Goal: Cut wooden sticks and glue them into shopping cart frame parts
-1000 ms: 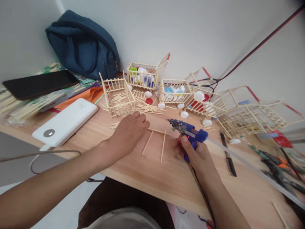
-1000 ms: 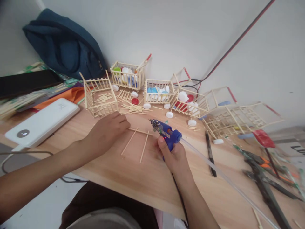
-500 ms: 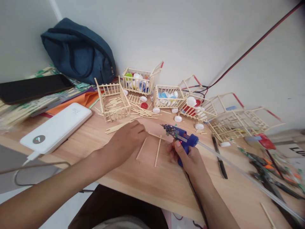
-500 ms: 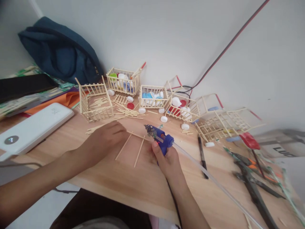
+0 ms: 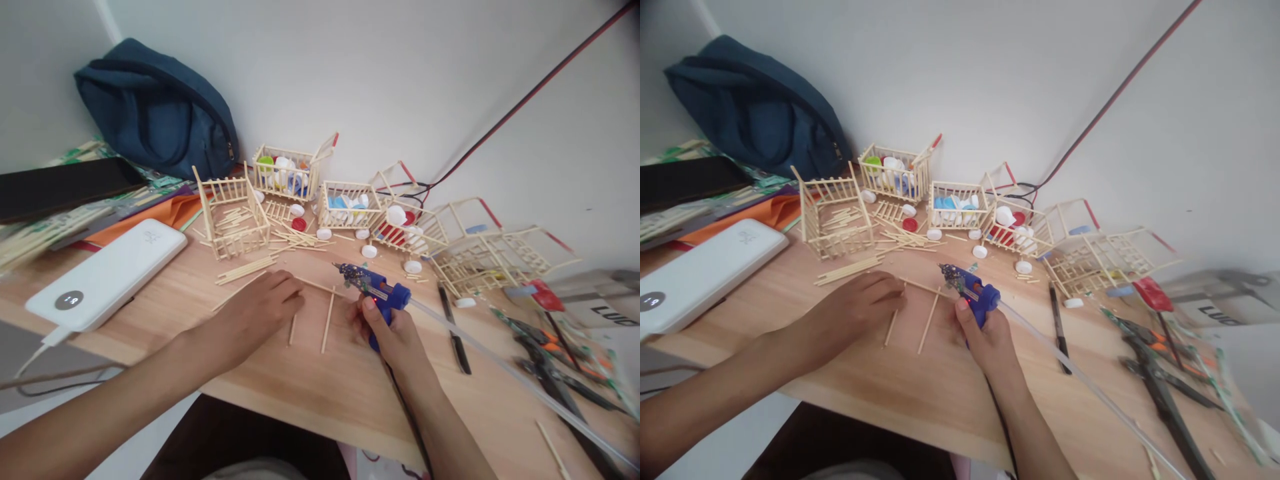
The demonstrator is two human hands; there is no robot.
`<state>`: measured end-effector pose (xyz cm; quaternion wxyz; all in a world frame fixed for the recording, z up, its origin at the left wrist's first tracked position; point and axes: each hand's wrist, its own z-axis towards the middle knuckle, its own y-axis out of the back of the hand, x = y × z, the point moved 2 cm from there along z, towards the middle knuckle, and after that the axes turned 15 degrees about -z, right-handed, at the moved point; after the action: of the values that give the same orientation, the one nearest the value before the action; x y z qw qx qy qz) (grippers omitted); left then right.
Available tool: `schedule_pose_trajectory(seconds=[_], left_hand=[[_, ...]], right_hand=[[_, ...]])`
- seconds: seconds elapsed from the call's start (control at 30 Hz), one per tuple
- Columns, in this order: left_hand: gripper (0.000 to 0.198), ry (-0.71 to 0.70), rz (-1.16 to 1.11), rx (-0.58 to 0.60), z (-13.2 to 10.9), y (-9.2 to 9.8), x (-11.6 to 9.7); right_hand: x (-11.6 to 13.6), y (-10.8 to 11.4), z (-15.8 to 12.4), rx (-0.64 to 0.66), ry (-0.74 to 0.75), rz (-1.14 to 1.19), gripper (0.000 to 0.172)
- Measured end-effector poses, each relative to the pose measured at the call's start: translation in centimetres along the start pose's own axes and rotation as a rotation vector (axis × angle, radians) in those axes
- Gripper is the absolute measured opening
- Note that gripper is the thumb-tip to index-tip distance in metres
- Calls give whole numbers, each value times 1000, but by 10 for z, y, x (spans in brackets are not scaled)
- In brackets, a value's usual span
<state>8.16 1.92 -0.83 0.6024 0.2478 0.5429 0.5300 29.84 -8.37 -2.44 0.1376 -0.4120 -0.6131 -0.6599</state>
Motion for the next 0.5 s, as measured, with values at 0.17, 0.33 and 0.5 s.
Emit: schedule_pose_trajectory(seconds=[0.17, 0.33, 0.5], left_hand=[[20, -27, -23, -54, -2, 0, 1], [19, -37, -74, -84, -5, -3, 3], [20, -8, -112, -75, -6, -2, 3]], right_hand=[[1, 3, 1, 56, -40, 51, 51], [3, 3, 1, 67, -33, 58, 53], [4, 3, 0, 67, -34, 37, 54]])
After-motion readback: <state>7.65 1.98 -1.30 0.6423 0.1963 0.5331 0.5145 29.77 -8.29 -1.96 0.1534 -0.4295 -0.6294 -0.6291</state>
